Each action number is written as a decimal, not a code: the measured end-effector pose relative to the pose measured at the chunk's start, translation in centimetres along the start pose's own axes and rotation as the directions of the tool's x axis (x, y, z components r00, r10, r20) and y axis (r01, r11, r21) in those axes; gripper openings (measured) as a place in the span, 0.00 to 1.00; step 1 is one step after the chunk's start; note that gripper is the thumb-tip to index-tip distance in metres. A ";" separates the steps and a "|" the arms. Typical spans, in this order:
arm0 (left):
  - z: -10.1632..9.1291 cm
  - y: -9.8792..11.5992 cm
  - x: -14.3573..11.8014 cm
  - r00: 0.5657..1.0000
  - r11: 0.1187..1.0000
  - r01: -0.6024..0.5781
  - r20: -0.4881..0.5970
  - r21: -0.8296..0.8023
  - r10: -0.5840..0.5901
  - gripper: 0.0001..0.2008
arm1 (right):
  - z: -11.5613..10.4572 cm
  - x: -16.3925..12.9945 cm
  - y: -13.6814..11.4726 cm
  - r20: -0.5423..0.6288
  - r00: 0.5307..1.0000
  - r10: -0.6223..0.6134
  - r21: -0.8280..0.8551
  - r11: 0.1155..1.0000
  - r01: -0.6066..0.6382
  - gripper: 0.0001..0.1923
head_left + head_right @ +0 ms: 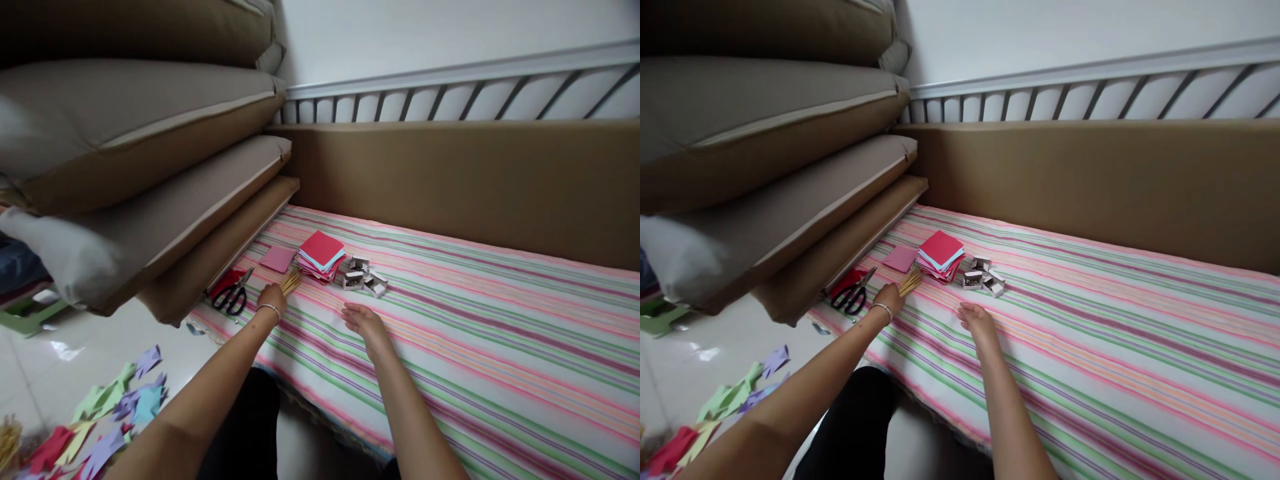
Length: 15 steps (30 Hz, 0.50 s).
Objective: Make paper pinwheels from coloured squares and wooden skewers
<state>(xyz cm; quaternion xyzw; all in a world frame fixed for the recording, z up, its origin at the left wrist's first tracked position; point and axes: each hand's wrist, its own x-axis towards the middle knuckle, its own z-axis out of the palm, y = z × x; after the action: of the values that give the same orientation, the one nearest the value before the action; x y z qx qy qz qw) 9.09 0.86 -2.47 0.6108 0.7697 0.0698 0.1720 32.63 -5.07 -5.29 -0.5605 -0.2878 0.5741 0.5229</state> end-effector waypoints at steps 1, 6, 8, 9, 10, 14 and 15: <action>0.2 0.2 -0.3 1.000 1.000 -0.008 -0.027 0.003 0.008 0.13 | 0.0 0.1 0.0 0.000 1.000 0.006 -0.004 1.000 -0.006 0.13; 0.4 0.3 -2.4 0.981 0.997 -0.083 -0.174 -0.007 0.081 0.21 | 0.1 0.1 0.1 0.008 1.000 0.025 -0.027 0.999 -0.025 0.14; -0.2 -1.1 -3.5 0.962 0.987 -0.158 -0.230 -0.021 0.149 0.24 | 0.1 0.0 0.1 0.007 1.000 0.030 -0.034 0.999 -0.029 0.14; -0.7 -2.2 -4.1 0.949 0.980 -0.198 -0.256 -0.029 0.184 0.23 | 0.1 0.0 0.1 0.007 0.999 0.031 -0.037 0.999 -0.031 0.14; -1.1 -3.5 -4.8 0.936 0.972 -0.231 -0.281 -0.037 0.212 0.21 | 0.1 -0.1 0.1 0.007 0.999 0.033 -0.038 0.999 -0.033 0.14; -2.0 -10.0 -6.9 0.919 0.975 -0.214 -0.352 -0.065 0.178 0.11 | 0.0 -0.3 0.2 0.020 1.000 0.021 -0.047 0.999 -0.020 0.14; -1.9 -11.4 -7.2 0.922 0.979 -0.191 -0.355 -0.068 0.155 0.11 | 0.1 -0.3 0.2 0.023 1.000 0.019 -0.054 0.998 -0.018 0.14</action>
<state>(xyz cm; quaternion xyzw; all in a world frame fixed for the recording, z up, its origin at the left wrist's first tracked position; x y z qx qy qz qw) -0.57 -8.63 -3.06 0.6448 0.7264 0.2308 0.0571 32.45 -5.40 -5.39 -0.5702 -0.3042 0.5774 0.4989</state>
